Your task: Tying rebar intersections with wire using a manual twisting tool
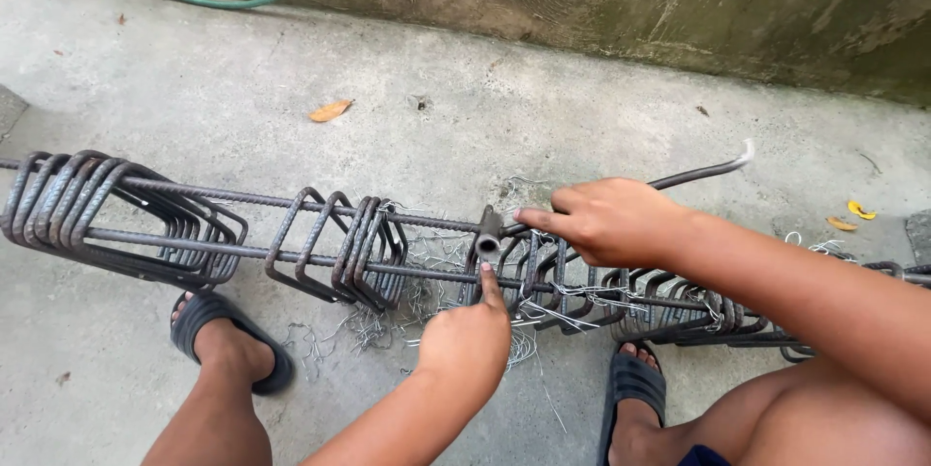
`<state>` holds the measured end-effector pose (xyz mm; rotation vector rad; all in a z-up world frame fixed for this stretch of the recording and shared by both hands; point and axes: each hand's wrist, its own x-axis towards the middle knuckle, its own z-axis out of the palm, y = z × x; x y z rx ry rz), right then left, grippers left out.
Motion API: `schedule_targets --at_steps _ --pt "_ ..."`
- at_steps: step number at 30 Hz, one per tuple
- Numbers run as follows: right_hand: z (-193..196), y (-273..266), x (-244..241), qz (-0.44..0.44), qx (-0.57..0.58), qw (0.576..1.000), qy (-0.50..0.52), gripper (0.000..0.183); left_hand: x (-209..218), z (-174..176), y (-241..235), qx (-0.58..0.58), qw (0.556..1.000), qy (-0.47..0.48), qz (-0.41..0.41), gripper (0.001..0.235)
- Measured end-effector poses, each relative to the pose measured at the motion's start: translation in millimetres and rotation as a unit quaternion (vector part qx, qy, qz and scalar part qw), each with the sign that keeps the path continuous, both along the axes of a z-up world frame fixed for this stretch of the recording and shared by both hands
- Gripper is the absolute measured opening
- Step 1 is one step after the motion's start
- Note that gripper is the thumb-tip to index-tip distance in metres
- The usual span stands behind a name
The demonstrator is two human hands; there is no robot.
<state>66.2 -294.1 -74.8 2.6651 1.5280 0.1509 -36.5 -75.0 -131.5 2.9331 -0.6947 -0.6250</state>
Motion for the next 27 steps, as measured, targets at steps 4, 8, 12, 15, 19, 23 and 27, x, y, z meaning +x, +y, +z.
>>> schedule_targets --at_steps 4,8,12,15,19,23,27 --pt "6 9 11 -0.07 0.008 0.997 0.031 0.038 17 15 7 -0.007 1.0 0.009 -0.023 0.064" --pt "33 20 13 -0.148 0.172 0.97 0.084 0.037 43 -5 15 -0.083 0.989 -0.036 0.118 0.029" --pt "21 35 28 -0.126 0.271 0.95 0.095 0.037 61 -22 10 -0.097 0.981 0.001 0.166 0.03" --pt "16 47 31 -0.157 0.186 0.955 0.172 0.043 63 -30 4 -0.115 0.976 0.016 0.184 0.031" --pt "23 57 34 -0.184 0.034 0.953 0.239 0.038 64 -33 4 -0.108 0.974 0.021 0.197 0.028" --pt "34 71 28 -0.174 0.134 0.953 0.206 0.041 58 -16 7 -0.14 0.968 0.044 0.206 0.031" --pt "35 69 35 -0.213 -0.025 0.949 0.232 0.038 56 -13 8 -0.16 0.959 0.065 0.227 0.034"
